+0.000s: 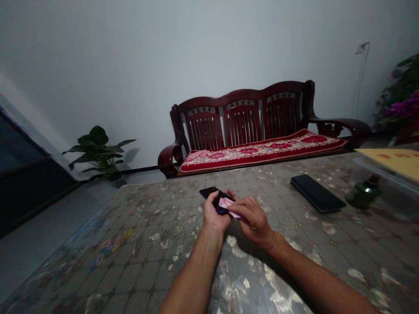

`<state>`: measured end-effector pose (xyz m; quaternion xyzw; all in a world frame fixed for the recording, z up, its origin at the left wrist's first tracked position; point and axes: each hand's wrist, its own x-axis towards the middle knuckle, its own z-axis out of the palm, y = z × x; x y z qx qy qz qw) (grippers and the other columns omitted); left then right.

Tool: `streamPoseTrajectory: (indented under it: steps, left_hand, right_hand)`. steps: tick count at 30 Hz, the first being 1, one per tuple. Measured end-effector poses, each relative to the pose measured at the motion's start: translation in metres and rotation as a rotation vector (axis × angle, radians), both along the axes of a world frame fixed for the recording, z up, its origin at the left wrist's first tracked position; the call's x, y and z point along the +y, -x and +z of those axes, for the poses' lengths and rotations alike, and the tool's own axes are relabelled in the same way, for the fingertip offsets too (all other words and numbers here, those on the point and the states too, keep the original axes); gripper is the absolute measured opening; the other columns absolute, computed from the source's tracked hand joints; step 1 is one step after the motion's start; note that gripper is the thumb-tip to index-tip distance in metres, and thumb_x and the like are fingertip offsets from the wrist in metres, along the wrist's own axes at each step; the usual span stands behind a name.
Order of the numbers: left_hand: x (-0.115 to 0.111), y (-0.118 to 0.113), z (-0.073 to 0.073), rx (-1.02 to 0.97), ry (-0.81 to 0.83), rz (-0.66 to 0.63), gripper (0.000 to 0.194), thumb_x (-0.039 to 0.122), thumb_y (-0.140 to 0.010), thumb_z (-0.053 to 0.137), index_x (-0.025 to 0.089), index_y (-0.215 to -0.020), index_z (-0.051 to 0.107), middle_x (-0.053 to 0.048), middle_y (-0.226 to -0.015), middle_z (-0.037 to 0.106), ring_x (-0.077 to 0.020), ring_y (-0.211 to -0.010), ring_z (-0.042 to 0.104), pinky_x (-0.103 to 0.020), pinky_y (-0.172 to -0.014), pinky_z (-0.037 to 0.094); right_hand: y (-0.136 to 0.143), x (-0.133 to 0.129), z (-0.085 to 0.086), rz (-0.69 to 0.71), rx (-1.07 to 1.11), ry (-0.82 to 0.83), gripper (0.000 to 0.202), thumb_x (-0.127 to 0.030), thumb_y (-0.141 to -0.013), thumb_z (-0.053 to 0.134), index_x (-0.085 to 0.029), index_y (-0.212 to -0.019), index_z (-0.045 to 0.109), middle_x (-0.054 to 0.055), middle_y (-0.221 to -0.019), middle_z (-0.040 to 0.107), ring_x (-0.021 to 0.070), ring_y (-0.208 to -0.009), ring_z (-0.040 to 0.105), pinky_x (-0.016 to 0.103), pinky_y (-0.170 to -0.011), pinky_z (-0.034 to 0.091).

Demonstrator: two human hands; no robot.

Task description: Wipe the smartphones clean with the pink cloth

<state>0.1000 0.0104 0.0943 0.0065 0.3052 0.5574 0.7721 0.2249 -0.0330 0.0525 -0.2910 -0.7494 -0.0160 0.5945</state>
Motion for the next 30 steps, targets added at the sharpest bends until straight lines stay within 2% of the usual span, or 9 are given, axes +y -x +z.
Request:
streamPoseTrajectory:
  steps: [4,7,12,18,24,27,30]
  left_hand:
    - [-0.004,0.0,0.005,-0.062,0.06,-0.042,0.02,0.028,-0.089,0.059,0.01,-0.088,0.068,-0.01,-0.076,0.07,-0.0191,-0.063,0.068,-0.031,-0.067,0.059]
    - [-0.007,0.0,0.002,-0.063,-0.039,-0.068,0.03,0.038,-0.092,0.061,0.009,-0.091,0.07,-0.01,-0.079,0.072,-0.0195,-0.066,0.07,-0.031,-0.07,0.06]
    - [-0.007,-0.001,-0.004,-0.109,-0.158,-0.168,0.054,0.057,-0.099,0.051,0.007,-0.09,0.07,-0.012,-0.08,0.072,-0.0202,-0.071,0.071,-0.033,-0.077,0.061]
    - [-0.011,-0.005,-0.015,-0.094,-0.187,-0.314,0.065,0.07,-0.092,0.055,0.007,-0.091,0.071,-0.014,-0.083,0.072,-0.0262,-0.084,0.073,-0.039,-0.084,0.06]
    - [-0.02,-0.013,-0.024,-0.171,-0.131,-0.25,0.044,0.056,-0.094,0.063,0.012,-0.087,0.069,-0.005,-0.078,0.071,-0.0163,-0.071,0.07,-0.027,-0.076,0.059]
    - [-0.024,-0.016,-0.029,-0.127,-0.135,-0.33,0.031,0.043,-0.091,0.073,0.012,-0.094,0.07,-0.008,-0.089,0.075,-0.0191,-0.08,0.073,-0.03,-0.081,0.058]
    - [-0.027,-0.015,-0.035,0.006,-0.186,-0.454,0.026,0.024,-0.078,0.084,0.011,-0.096,0.07,-0.008,-0.087,0.076,-0.0189,-0.075,0.072,-0.03,-0.075,0.057]
  right_hand:
    - [0.003,-0.003,-0.002,0.04,-0.069,0.022,0.042,-0.007,-0.088,0.052,-0.028,-0.119,0.07,0.005,-0.096,0.072,0.0208,-0.085,0.065,0.035,-0.074,0.051]
    - [0.006,-0.005,-0.002,0.076,-0.105,0.022,0.045,-0.006,-0.086,0.052,-0.028,-0.122,0.068,0.006,-0.097,0.072,0.0216,-0.086,0.065,0.036,-0.076,0.051]
    - [0.003,0.001,-0.001,-0.025,-0.046,0.098,0.04,-0.002,-0.088,0.049,-0.025,-0.112,0.07,0.005,-0.092,0.071,0.0215,-0.087,0.062,0.036,-0.076,0.05]
    - [0.004,0.0,0.003,-0.026,-0.155,0.073,0.038,-0.005,-0.091,0.05,-0.026,-0.118,0.068,0.005,-0.093,0.07,0.0218,-0.088,0.061,0.04,-0.089,0.05]
    - [-0.011,0.008,0.012,-0.239,-0.277,0.065,0.032,-0.008,-0.092,0.053,-0.026,-0.112,0.072,0.006,-0.095,0.072,0.0238,-0.087,0.059,0.036,-0.076,0.045]
    - [-0.022,0.014,0.018,-0.296,-0.283,0.112,0.031,-0.009,-0.091,0.055,-0.025,-0.112,0.073,0.007,-0.096,0.073,0.024,-0.089,0.06,0.036,-0.078,0.044]
    - [-0.032,0.019,0.024,-0.299,-0.201,0.197,0.039,-0.004,-0.087,0.052,-0.024,-0.115,0.071,0.006,-0.098,0.074,0.0231,-0.091,0.061,0.035,-0.08,0.046]
